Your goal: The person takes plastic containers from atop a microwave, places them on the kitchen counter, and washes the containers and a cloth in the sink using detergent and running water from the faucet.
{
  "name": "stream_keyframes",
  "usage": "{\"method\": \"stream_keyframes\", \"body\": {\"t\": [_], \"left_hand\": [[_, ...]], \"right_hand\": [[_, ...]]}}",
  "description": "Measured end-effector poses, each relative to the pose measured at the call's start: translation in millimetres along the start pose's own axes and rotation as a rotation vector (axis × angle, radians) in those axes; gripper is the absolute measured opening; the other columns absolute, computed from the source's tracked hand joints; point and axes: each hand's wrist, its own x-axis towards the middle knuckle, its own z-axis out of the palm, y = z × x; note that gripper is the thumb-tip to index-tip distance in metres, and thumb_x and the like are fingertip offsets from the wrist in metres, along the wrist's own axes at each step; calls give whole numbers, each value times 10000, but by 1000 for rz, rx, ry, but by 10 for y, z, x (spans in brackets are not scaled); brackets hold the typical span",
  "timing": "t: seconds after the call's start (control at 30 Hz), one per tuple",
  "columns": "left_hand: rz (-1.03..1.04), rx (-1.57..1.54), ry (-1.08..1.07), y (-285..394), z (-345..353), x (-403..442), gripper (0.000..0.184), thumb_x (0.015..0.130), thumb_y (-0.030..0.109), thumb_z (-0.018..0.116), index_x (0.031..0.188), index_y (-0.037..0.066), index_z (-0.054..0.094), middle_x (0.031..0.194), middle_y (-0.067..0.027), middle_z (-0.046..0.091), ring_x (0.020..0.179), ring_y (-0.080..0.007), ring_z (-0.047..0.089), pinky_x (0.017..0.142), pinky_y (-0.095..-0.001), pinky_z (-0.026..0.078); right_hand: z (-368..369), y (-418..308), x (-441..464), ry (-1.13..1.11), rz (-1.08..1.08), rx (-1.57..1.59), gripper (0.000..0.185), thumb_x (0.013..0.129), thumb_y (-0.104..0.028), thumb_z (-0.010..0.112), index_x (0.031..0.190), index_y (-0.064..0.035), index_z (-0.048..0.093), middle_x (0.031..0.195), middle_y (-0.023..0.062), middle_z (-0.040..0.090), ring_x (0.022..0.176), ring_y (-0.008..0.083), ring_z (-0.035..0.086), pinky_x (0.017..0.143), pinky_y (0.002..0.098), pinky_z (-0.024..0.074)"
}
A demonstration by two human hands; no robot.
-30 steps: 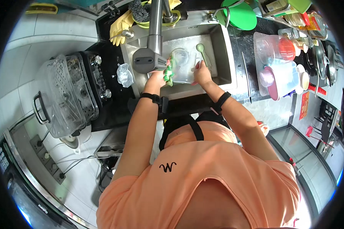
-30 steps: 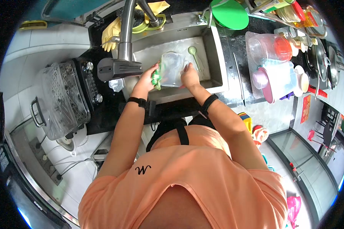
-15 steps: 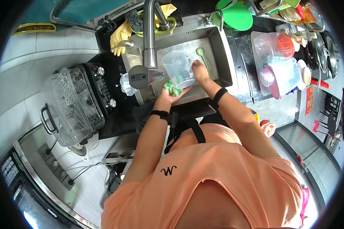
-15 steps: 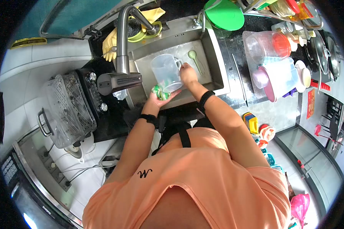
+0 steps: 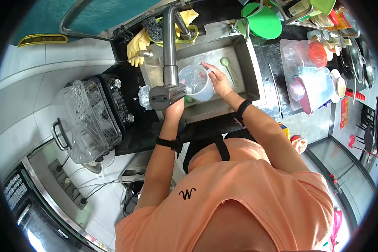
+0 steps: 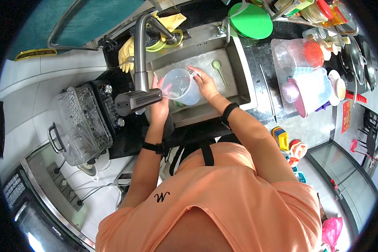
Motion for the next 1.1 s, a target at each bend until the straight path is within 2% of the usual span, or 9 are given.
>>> {"method": "stream_keyframes", "body": {"t": [0.07,0.23,0.3,0.4,0.47,0.53,0.7,0.97,1.1], "left_hand": [[419,427,-285,403,77,-71,514,860,-21,599,1362,-10,489,1461,-163,409,1299,-247,461,1056,-339,386],[581,598,-416,882,137,-283,332,739,176,806,998,53,636,1307,-213,569,1127,-319,591,891,-382,480],[524,734,-391,901,45,-334,324,744,190,806,985,45,644,1194,-189,626,1051,-287,626,843,-375,496],[368,823,-331,1000,-24,-367,304,743,219,800,908,30,628,1086,-198,649,961,-319,622,829,-402,480],[265,774,-303,1057,-51,-403,303,738,234,794,844,25,603,1092,-231,614,947,-383,583,863,-435,446],[252,744,-315,1080,-64,-421,309,750,251,782,839,21,596,973,-206,632,873,-365,598,808,-425,461],[335,982,-401,1190,-27,-547,251,772,229,771,882,56,627,788,-119,671,745,-318,647,639,-398,509],[405,994,-366,1199,-9,-700,235,714,130,791,814,44,597,1286,-178,526,1049,-375,589,826,-411,508],[456,1030,-339,1249,11,-708,249,750,217,773,808,65,584,1259,-192,503,859,-386,598,718,-467,510]], "right_hand": [[8,-4,33,-12,79,255,366,993,-57,495,1357,-51,525,1321,50,551,1182,124,507,1029,257,383],[-105,41,78,-113,228,451,361,992,-37,486,1346,-82,539,1329,95,566,1208,175,522,1008,300,424],[-152,-125,86,-227,66,-136,415,968,33,447,1363,-71,516,1303,124,573,1184,205,550,990,314,443],[-538,190,163,-450,219,-121,457,933,57,444,1375,-51,490,1270,144,586,1152,231,568,988,320,443],[-636,-307,361,-263,-5,-563,433,900,32,508,1331,-9,493,1250,187,585,1099,278,594,971,343,466],[-498,-578,604,55,-60,-430,493,909,-130,652,1349,-16,460,1219,221,592,1111,339,598,955,378,485],[-188,-904,1064,159,-395,-579,553,903,-315,668,1347,-53,468,1264,233,579,1158,366,576,920,421,499],[-235,-987,1294,307,-175,-763,302,951,-369,560,1087,-106,618,928,191,679,838,404,647,726,478,523],[-219,-1018,1243,242,-150,-644,266,956,-332,551,1074,-105,622,934,211,671,863,387,645,747,478,515]]}}
